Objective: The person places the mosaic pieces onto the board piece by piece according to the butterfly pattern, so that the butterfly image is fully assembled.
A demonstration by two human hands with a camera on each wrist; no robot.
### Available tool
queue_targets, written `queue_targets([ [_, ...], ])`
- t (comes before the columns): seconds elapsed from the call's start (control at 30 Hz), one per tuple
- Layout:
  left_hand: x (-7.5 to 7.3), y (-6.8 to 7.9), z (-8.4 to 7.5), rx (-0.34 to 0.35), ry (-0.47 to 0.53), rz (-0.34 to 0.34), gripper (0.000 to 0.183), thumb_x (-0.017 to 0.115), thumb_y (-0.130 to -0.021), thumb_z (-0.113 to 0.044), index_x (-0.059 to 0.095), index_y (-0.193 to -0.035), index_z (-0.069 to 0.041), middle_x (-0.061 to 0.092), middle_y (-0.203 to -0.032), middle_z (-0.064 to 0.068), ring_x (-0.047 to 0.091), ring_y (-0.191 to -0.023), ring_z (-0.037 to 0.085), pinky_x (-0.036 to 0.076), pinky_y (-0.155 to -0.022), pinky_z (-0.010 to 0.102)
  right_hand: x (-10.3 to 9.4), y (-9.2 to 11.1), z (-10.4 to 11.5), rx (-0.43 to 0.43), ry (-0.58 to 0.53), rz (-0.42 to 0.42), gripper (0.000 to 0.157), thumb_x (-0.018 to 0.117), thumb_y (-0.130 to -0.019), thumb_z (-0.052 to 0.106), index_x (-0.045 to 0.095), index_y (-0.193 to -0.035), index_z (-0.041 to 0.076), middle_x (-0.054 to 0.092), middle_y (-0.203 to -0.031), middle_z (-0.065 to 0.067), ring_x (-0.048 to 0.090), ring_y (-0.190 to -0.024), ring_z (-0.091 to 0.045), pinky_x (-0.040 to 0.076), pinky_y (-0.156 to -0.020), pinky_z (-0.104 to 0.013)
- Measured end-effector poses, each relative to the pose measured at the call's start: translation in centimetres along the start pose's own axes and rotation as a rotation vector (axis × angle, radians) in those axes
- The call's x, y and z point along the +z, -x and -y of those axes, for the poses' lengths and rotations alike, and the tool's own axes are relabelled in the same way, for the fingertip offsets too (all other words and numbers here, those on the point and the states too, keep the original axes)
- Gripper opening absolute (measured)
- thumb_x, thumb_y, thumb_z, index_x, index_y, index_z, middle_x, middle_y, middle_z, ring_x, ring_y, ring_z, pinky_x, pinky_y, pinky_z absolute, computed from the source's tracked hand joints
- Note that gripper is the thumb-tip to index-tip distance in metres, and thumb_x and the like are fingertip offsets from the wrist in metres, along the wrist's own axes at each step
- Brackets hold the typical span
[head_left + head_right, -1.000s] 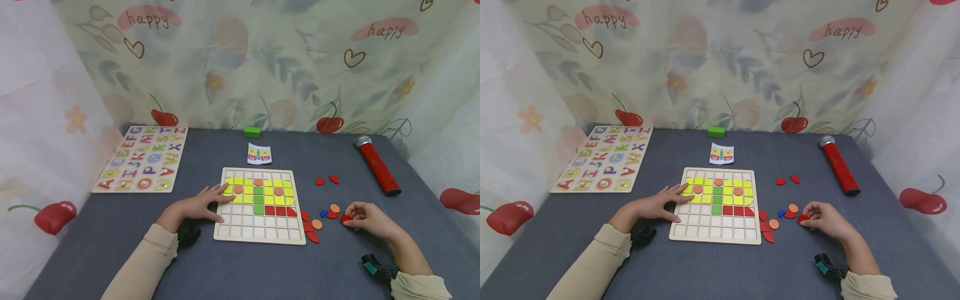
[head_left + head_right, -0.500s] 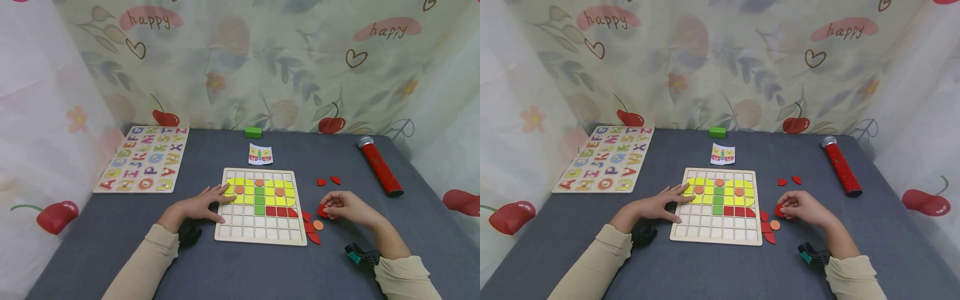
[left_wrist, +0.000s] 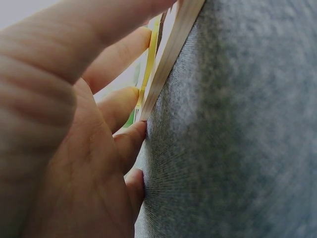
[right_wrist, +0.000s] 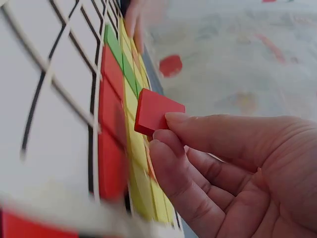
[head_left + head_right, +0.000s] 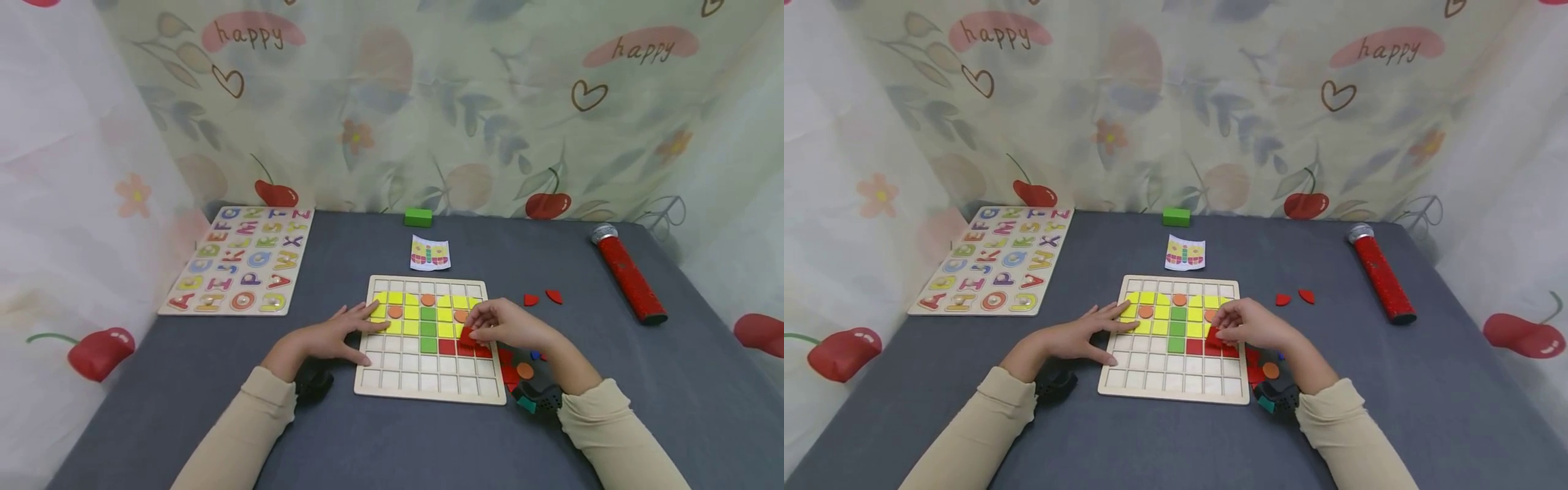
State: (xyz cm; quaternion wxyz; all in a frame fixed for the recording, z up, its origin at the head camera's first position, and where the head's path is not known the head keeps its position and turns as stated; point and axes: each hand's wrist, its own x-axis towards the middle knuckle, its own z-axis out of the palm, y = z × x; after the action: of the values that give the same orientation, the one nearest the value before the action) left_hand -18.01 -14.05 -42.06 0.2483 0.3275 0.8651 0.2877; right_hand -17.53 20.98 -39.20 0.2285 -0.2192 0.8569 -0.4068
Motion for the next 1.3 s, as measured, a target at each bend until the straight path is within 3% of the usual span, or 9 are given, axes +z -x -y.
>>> queue_targets([
  [0.43, 0.0, 0.0, -0.2, -0.018, -0.002, 0.004, 0.074, 0.071, -0.079, -0.039, 0.037, -0.144, -0.025, 0.007, -0.158, 0.004, -0.004, -0.146, 0.027, -0.007, -0.115, 0.053, 4.2, -4.1, 1.9, -0.035, -0.083, 0.001, 0.017, 0.068, -0.084, 0.012, 0.066, -0.096, 0.000, 0.068, -0.084, -0.009, 0.061, -0.072, -0.015, 0.053, -0.068, -0.027],
  [0.73, 0.1, 0.0, -0.3, -0.019, -0.003, 0.009, 0.074, 0.071, -0.079, -0.039, 0.037, -0.143, -0.025, 0.008, -0.158, 0.005, -0.003, -0.146, 0.027, -0.007, -0.115, 0.054, 6.6, -5.7, 3.4, -0.056, 0.099, -0.067, 0.010, 0.071, -0.082, 0.016, 0.072, -0.089, 0.009, 0.069, -0.082, 0.000, 0.056, -0.070, -0.010, 0.050, -0.067, -0.022],
  [0.9, 0.1, 0.0, -0.3, -0.026, -0.003, 0.007, 0.074, 0.071, -0.079, -0.039, 0.037, -0.143, -0.026, 0.008, -0.158, 0.004, -0.003, -0.146, 0.027, -0.007, -0.115, 0.053, 6.8, -5.8, 3.5, -0.049, 0.139, -0.093, 0.005, 0.072, -0.081, 0.013, 0.073, -0.084, 0.011, 0.067, -0.079, 0.001, 0.054, -0.068, -0.010, 0.048, -0.063, -0.022],
  [1.3, 0.0, 0.1, -0.1, -0.034, -0.005, 0.004, 0.074, 0.071, -0.080, -0.039, 0.036, -0.144, -0.026, 0.007, -0.159, 0.004, -0.004, -0.146, 0.027, -0.007, -0.115, 0.053, 5.6, -4.4, 2.9, -0.031, 0.094, -0.088, 0.013, 0.073, -0.081, 0.017, 0.073, -0.092, 0.012, 0.070, -0.087, 0.002, 0.058, -0.077, -0.010, 0.050, -0.068, -0.022],
])
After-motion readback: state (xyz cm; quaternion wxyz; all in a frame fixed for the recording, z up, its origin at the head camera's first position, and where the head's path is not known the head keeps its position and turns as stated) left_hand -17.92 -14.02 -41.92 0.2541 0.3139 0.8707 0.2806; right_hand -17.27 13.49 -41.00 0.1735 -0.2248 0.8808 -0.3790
